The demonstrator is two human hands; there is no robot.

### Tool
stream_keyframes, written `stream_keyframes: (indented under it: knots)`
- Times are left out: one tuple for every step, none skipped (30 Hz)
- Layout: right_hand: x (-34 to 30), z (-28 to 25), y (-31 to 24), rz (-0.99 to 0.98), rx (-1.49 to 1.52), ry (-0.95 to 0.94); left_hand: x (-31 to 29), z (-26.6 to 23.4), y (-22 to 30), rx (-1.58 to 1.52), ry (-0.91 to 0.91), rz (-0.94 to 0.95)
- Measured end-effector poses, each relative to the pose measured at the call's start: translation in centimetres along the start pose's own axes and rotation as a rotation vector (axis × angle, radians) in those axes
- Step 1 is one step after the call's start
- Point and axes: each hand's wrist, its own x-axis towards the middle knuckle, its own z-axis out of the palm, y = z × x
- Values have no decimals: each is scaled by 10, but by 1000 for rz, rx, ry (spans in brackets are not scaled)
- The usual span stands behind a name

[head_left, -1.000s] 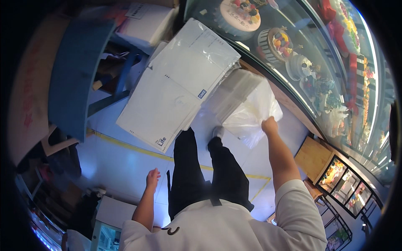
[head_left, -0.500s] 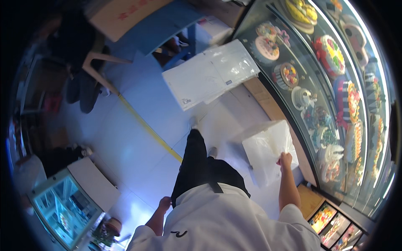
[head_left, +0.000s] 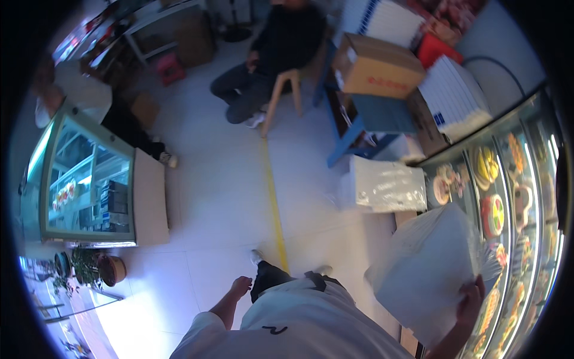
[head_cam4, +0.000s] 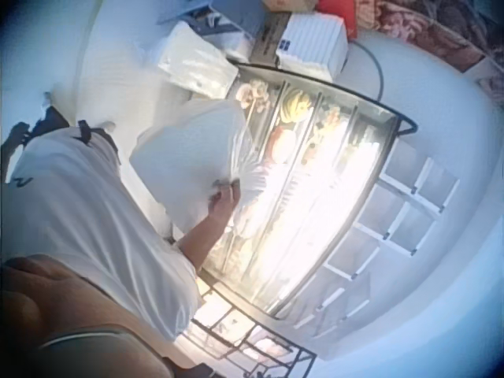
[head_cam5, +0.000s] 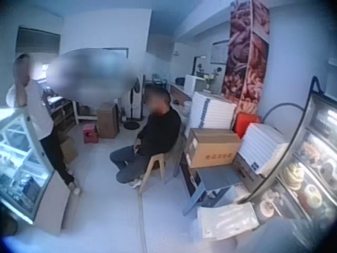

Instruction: The person removes a flat white cardboard box from a plastic wrapper, folds it into shape, and stacks it with other boxes. They repeat this process with additional boxes, using a knife to cut open a plastic-wrapped stack before folding each unit.

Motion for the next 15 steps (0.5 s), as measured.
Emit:
stream_keyframes:
  knots:
    - [-6, 19, -22, -23, -24, -8, 3, -13, -2, -58, 49, -22]
    - [-11, 40, -40, -46, -47, -14, 9, -29, -5, -114, 96, -45]
    - [-8, 52, -48, -87, 2, 66, 24, -47, -19, -49, 128, -16]
    - [-3, 65, -56, -139, 46, 145, 38, -63, -30, -24, 167, 41]
    - [1, 78, -72, -162, 64, -28, 37, -79, -23, -1, 210, 45]
    - [7, 93, -85, -185, 79, -198, 38, -95, -13, 25, 251, 49]
    - [9, 114, -95, -189, 135, -223, 16, -107, 22, -71, 284, 54]
    - [16, 140, -106, -192, 197, -255, 11, -119, 47, -125, 298, 111]
    - [29, 170, -113, -186, 262, -297, 7, -130, 65, -181, 323, 161]
    - [36, 209, -122, -166, 282, -267, 8, -139, 81, -234, 336, 205]
    - [48, 240, -133, -141, 325, -495, 14, -145, 100, -323, 315, 278]
    - [52, 282, -138, -167, 352, -523, 19, -153, 121, -407, 302, 351]
    - [56, 331, -144, -139, 377, -648, 16, -161, 149, -420, 300, 381]
    - [51, 384, -152, -84, 337, -589, 10, -167, 176, -432, 297, 405]
    - [55, 430, -154, -8, 367, -732, 9, -173, 196, -508, 299, 406]
